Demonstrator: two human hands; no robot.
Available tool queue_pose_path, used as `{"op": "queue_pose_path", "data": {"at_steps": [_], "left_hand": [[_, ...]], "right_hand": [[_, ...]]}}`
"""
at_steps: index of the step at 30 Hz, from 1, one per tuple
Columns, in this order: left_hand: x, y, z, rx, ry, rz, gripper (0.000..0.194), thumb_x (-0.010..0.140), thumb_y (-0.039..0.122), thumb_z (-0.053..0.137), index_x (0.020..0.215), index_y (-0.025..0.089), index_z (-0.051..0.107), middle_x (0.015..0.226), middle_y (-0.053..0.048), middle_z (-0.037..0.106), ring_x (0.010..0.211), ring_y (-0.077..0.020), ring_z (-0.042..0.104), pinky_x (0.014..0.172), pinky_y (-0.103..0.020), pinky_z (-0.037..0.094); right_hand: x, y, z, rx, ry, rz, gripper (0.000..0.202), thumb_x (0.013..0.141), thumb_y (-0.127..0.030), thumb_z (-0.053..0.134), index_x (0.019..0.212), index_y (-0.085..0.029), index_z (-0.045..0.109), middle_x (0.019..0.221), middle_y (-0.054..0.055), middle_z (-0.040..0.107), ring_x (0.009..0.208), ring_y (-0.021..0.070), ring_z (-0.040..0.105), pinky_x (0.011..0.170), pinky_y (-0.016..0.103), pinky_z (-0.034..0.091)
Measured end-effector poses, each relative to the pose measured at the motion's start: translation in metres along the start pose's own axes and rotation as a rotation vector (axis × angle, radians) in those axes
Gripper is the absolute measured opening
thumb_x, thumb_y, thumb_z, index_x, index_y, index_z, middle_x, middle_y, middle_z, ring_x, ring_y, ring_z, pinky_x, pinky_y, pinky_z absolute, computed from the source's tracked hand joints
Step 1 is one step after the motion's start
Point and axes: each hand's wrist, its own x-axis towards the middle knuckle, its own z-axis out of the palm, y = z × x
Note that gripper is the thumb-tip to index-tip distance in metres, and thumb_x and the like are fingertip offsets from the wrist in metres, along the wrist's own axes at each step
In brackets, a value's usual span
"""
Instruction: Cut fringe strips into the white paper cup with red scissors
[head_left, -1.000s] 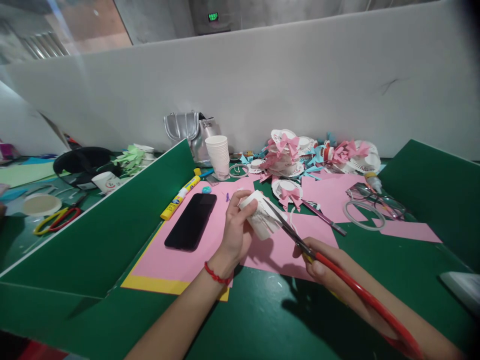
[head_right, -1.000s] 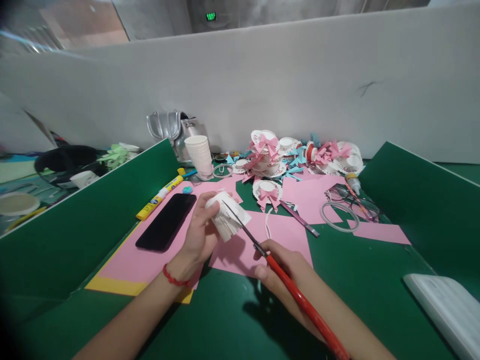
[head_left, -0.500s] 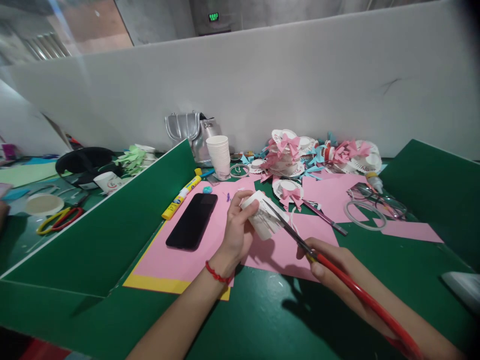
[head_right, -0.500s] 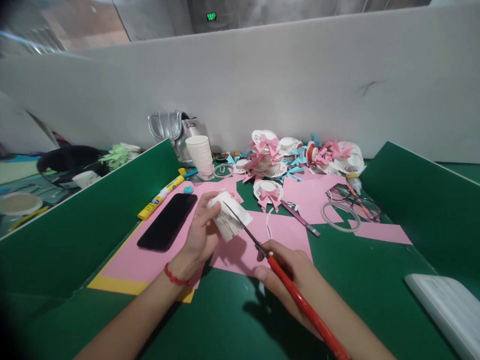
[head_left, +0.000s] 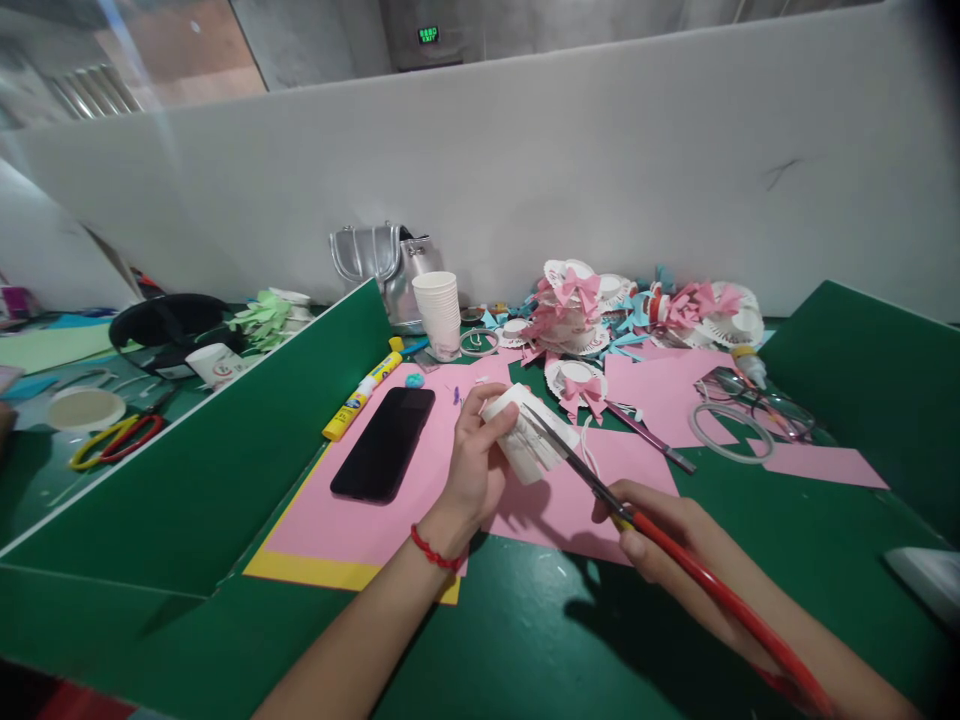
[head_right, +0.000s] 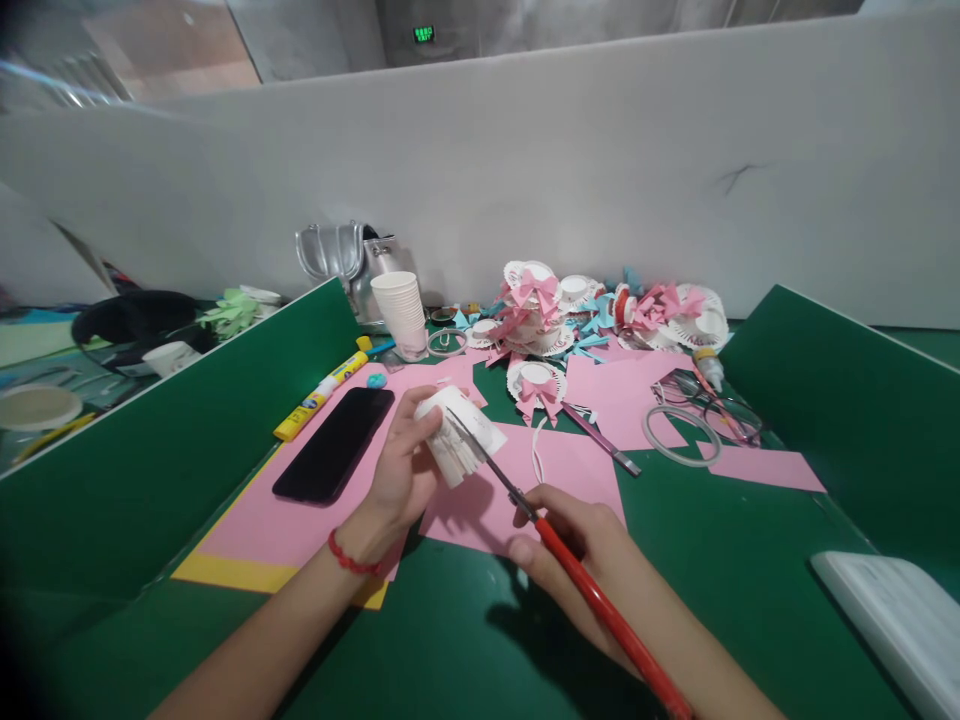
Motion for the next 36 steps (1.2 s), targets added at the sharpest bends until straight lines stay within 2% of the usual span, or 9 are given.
{"op": "queue_pose_path", "data": {"at_steps": [9, 17, 23, 36], "left_hand": [[-0.0005, 0.0005, 0.0027, -0.020, 0.014, -0.043, 0.036, 0.056, 0.025, 0.082, 0.084, 0.022, 0.058, 0.075, 0.004, 0.060, 0.066, -0.0107, 0.055, 0.062, -0.023, 0.042], [0.0005, -0.0012, 0.0010, 0.002, 0.011, -0.030, 0.034, 0.058, 0.026, 0.081, 0.083, 0.022, 0.058, 0.076, 0.003, 0.060, 0.067, -0.0118, 0.056, 0.063, -0.024, 0.042], [0.0015, -0.0005, 0.0016, -0.037, 0.009, -0.045, 0.035, 0.055, 0.023, 0.082, 0.082, 0.022, 0.060, 0.075, 0.003, 0.059, 0.066, -0.0113, 0.055, 0.062, -0.024, 0.042], [0.0012, 0.0007, 0.0007, -0.027, -0.016, -0.037, 0.034, 0.056, 0.022, 0.081, 0.083, 0.022, 0.060, 0.075, 0.003, 0.059, 0.067, -0.0116, 0.055, 0.063, -0.024, 0.043]], "right_hand": [[0.0021, 0.0001, 0.0014, 0.044, 0.005, 0.073, 0.061, 0.081, -0.078, 0.045, 0.076, -0.018, 0.056, 0.051, -0.008, 0.029, 0.046, 0.0114, 0.027, 0.047, 0.026, 0.019], [0.0027, -0.0065, 0.0030, 0.010, 0.048, 0.088, 0.061, 0.078, -0.081, 0.044, 0.069, -0.021, 0.051, 0.049, -0.008, 0.030, 0.043, 0.0115, 0.031, 0.047, 0.027, 0.020], [0.0024, -0.0062, 0.0038, 0.013, 0.060, 0.093, 0.050, 0.082, -0.068, 0.054, 0.064, -0.022, 0.047, 0.047, -0.008, 0.031, 0.043, 0.0110, 0.030, 0.046, 0.027, 0.018], [0.0007, -0.0067, 0.0051, 0.031, 0.065, 0.091, 0.035, 0.086, -0.049, 0.056, 0.065, -0.022, 0.048, 0.049, -0.009, 0.029, 0.044, 0.0109, 0.029, 0.046, 0.028, 0.019]]}}
